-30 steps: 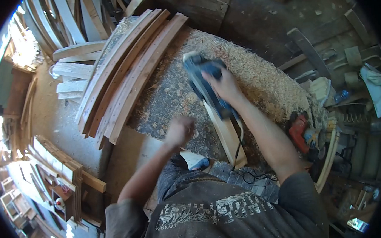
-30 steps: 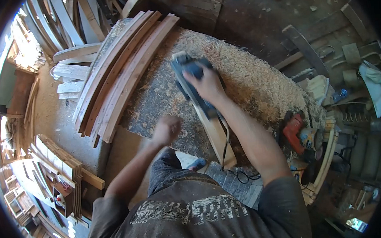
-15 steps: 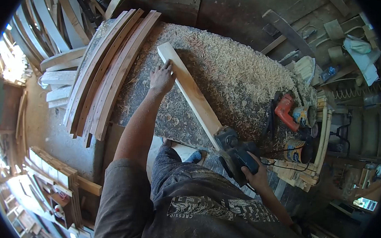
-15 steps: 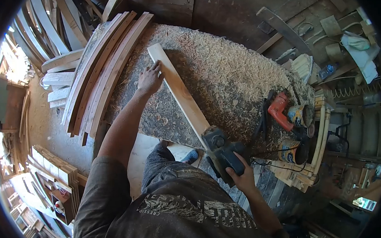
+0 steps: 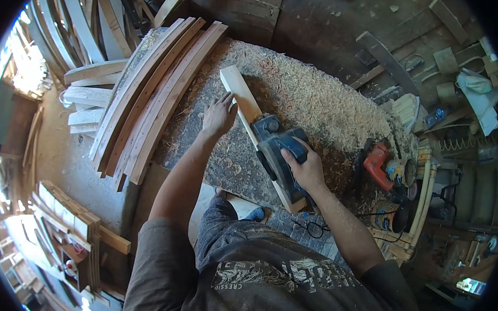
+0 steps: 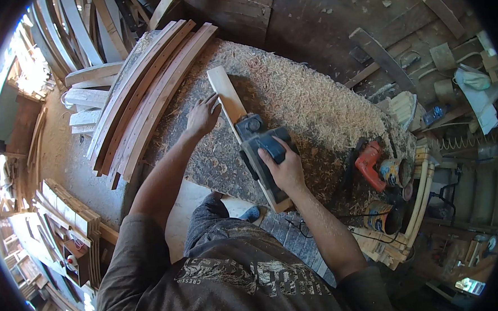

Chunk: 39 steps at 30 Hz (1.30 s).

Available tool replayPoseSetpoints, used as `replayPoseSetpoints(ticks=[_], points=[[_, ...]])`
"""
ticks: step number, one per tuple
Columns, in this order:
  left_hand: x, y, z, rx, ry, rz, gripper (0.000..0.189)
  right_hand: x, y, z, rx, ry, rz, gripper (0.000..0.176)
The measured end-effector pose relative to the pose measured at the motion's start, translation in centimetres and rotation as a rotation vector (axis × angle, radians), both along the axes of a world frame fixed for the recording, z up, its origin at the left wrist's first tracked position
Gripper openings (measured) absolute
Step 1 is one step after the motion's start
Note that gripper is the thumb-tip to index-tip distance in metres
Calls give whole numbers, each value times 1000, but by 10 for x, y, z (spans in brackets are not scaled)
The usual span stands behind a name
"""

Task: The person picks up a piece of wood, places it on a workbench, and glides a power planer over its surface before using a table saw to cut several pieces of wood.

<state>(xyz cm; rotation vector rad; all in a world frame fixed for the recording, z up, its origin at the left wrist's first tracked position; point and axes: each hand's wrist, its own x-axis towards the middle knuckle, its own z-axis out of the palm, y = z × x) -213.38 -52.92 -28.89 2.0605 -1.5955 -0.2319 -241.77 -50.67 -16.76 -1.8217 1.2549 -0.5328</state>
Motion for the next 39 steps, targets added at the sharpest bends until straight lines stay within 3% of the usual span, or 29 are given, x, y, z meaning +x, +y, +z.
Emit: replayPoseSetpoints(ticks=[1,3,5,7,9,11,12,14,17,19,23,27,31,34,35,36,39], points=[[-4,11,0,2,-3,8,43,9,-9,-2,2,-3,8,58],[-17,36,-1,-15,49,146,24,26,-25,-10,-11,24,9,58],[-39,71,0,-8,227,-80,10,44,-39,-12,-10,25,12,60],[-76,106,1,-121,240,-285,5,61,-52,-14,-32,17,18,62],[-107,129,6,-4,171,-521,18,81,-68,-15,-44,20,16,64],[-124,139,19,-129,52,-648,38,103,-88,-22,-66,23,31,65],[-129,140,17,-128,50,-642,38,114,-97,-24,-87,24,25,67],[-134,141,13,149,41,-691,51,137,-116,-29,-43,36,10,68],[-129,139,17,172,68,-698,49,175,-149,-45,-18,0,-9,70],[-124,137,15,211,65,-709,53,203,-173,-54,-119,-81,-59,50],[-113,135,14,190,-14,-793,53,258,-206,-32,16,-139,-97,53],[-90,126,18,296,111,-881,50,287,-233,-32,38,-112,-81,58],[-15,143,27,150,329,-515,44,227,-213,-19,286,-315,-19,41],[58,184,16,14,288,-187,27,145,-182,15,305,-171,45,39],[79,199,17,80,275,-100,22,118,-179,18,291,-97,19,41],[91,219,13,-66,277,23,19,90,-177,16,278,-25,-9,43],[100,273,17,34,353,444,22,18,-170,8,274,-13,-146,43]])
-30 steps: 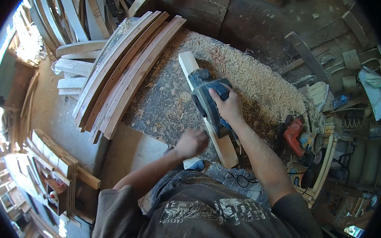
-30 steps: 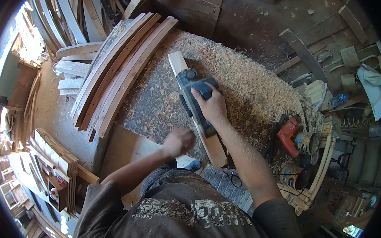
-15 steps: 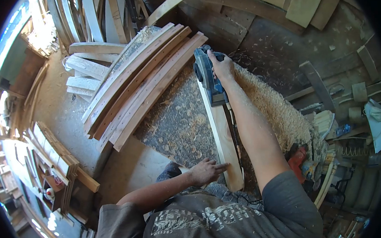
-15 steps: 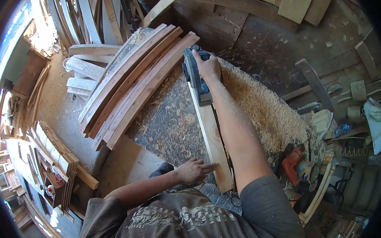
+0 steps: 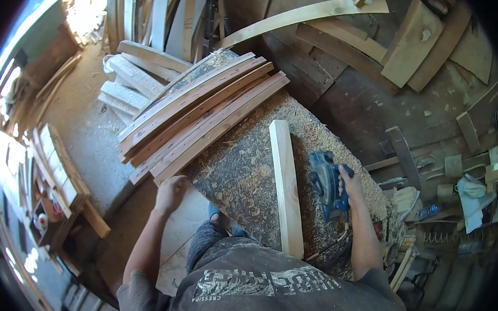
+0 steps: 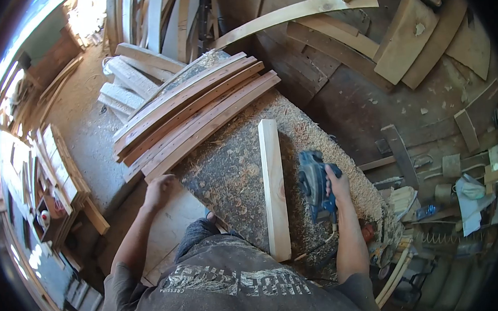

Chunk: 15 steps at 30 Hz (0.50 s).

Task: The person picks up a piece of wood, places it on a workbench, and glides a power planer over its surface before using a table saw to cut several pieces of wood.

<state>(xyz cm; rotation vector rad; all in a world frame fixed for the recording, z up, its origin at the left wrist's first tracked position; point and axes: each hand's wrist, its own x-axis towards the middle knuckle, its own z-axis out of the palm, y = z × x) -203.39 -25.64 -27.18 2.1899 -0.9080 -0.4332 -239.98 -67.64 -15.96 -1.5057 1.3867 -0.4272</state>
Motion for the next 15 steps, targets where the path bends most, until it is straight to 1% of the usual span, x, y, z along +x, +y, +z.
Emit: replayPoseSetpoints(ticks=[1,2,3,4,5,6,7,8,9,10,12,13,14,15], points=[[-5,15,-5,53,11,71,23,-16,0,-3,1,10,-64,43],[-9,30,-12,107,17,141,23,-28,-3,-8,1,1,-42,43],[-16,46,-23,111,8,157,23,-41,-4,-15,-3,-22,-141,44],[-26,62,-39,134,81,194,25,-54,-6,-23,-4,-43,-244,46],[-37,78,-52,155,155,228,26,-67,-11,-30,6,-63,-242,52],[-49,94,-59,212,190,200,30,-75,-13,-35,11,-76,-233,52],[-60,113,-72,324,192,173,34,-80,-15,-41,-24,-56,-297,54],[-70,140,-101,380,191,131,39,-84,-18,-49,-56,-38,-359,57],[-85,153,-89,479,270,133,42,-94,-26,-64,-44,-25,-395,64],[-98,173,-94,534,316,168,42,-110,-42,-79,-50,-7,-313,67],[-122,213,-101,569,382,245,44,-131,-77,-126,-1169,540,-248,70],[-134,230,-100,586,403,285,43,-118,-59,-109,-1162,520,-238,70],[-140,242,-97,596,426,331,43,-90,-18,-53,-1021,484,-209,76],[-141,253,-95,589,424,366,43,-63,11,-23,-886,447,-169,83]])
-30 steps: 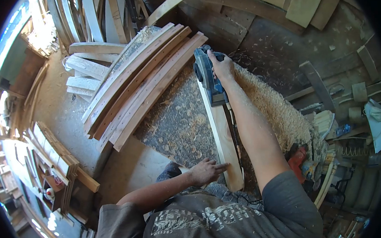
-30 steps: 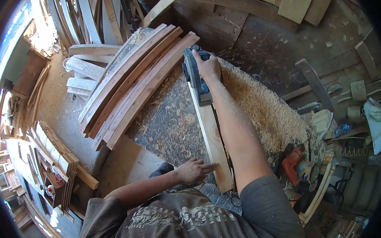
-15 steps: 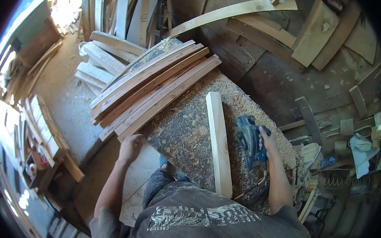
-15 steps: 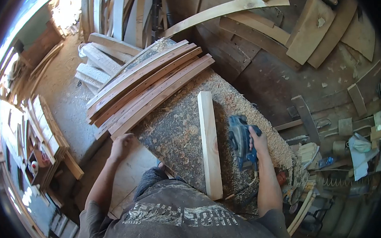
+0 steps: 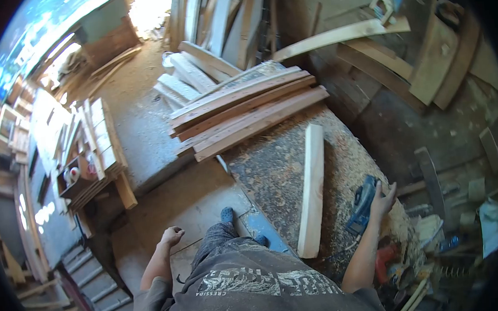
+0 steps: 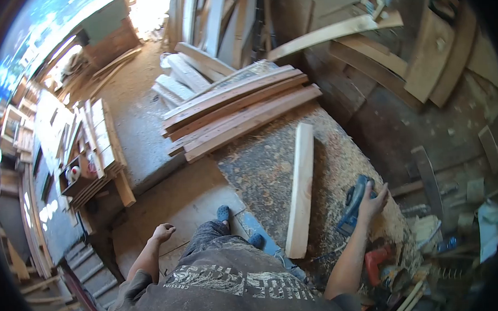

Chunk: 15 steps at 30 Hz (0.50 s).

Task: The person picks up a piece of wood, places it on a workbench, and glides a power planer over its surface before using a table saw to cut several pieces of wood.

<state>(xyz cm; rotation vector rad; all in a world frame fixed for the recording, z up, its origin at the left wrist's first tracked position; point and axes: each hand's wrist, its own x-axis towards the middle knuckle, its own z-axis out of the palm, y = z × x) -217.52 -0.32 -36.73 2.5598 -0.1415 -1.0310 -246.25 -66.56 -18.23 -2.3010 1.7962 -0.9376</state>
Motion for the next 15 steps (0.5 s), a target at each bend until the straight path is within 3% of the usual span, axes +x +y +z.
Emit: replayPoseSetpoints(ticks=[2,3,4,5,6,7,9,10,11,12,14,15], points=[[-11,26,-6,43,87,98,43,33,34,-24,320,-122,368,90],[-14,38,-11,40,87,153,43,54,59,-45,481,-92,399,95],[-10,46,-15,39,57,134,43,74,89,-56,420,194,356,109],[-5,55,-17,37,26,114,43,80,98,-88,613,148,422,112],[0,62,-18,33,24,169,43,100,127,-88,627,388,300,107],[7,68,-18,-10,15,223,44,97,141,-124,497,180,374,99],[19,80,-21,-61,1,318,44,107,150,-130,354,309,183,84],[29,87,-21,-95,10,347,45,122,169,-95,406,429,69,76],[40,103,-23,-126,20,369,45,117,159,-114,394,369,81,71],[51,122,-39,-130,9,359,45,126,166,-101,485,354,29,77],[67,158,-77,-123,-12,371,45,121,158,-117,401,372,99,77],[79,181,-86,-105,-17,390,45,110,141,-132,479,242,197,78]])
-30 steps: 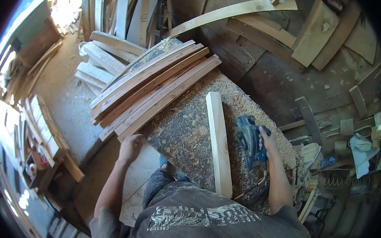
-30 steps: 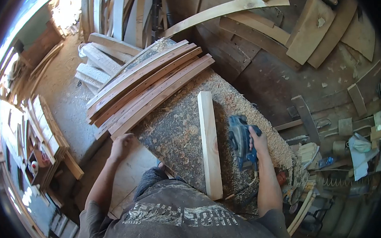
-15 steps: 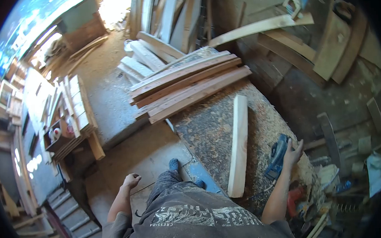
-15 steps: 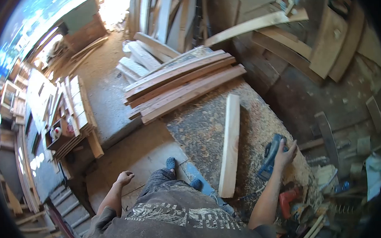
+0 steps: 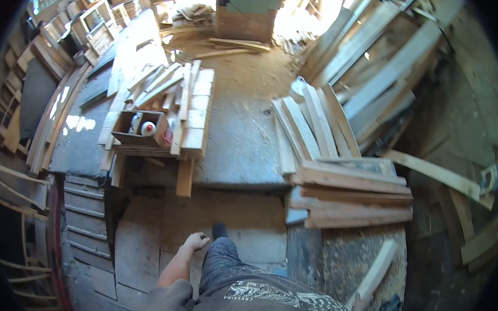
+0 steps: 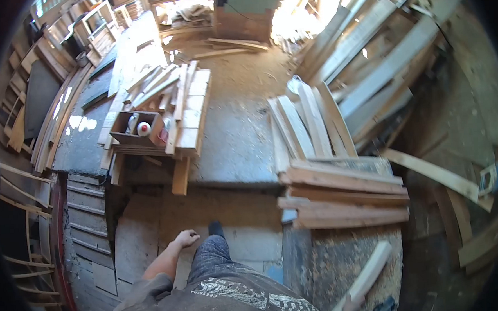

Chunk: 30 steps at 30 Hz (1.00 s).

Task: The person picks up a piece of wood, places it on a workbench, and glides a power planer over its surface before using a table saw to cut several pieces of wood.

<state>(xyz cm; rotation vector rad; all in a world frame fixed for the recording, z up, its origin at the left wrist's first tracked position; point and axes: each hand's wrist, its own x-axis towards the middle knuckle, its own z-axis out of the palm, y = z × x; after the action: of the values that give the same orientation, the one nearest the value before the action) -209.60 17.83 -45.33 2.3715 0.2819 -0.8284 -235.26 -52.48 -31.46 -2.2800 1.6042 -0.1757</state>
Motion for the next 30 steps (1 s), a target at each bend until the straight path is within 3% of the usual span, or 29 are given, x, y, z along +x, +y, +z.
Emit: replayPoseSetpoints(ticks=[3,6,9,13,16,19,21,22,23,25,27,28,29,30], points=[[39,63,7,-29,125,195,44,35,26,39,-137,103,-24,78],[99,110,44,-55,31,324,44,94,40,77,-231,128,-39,79],[190,130,76,-33,-98,260,42,148,37,108,-320,91,-29,79],[323,99,107,-227,-311,199,42,233,15,132,-445,-5,57,80],[404,47,136,-453,-330,117,40,322,-6,132,-533,-91,146,80],[492,4,182,-622,-242,-49,41,451,7,132,-475,-159,166,82],[550,-20,211,-609,-246,-109,41,553,36,128,-650,-96,216,80],[582,-32,232,-606,-266,-154,42,598,41,114,-481,-407,400,77],[610,-42,253,-607,-246,-176,43,658,89,143,-175,-357,321,78],[659,-56,299,-588,-190,-232,45,753,139,153,93,-359,522,81],[704,-65,333,-594,-105,-288,47,837,226,199,123,-287,593,78],[724,-68,351,-578,-51,-317,50,873,249,212,184,-342,801,78],[739,-70,365,-573,-58,-329,50,903,264,184,397,-501,832,80],[751,-71,376,-596,-33,-241,53,934,295,210,355,-433,951,81]])
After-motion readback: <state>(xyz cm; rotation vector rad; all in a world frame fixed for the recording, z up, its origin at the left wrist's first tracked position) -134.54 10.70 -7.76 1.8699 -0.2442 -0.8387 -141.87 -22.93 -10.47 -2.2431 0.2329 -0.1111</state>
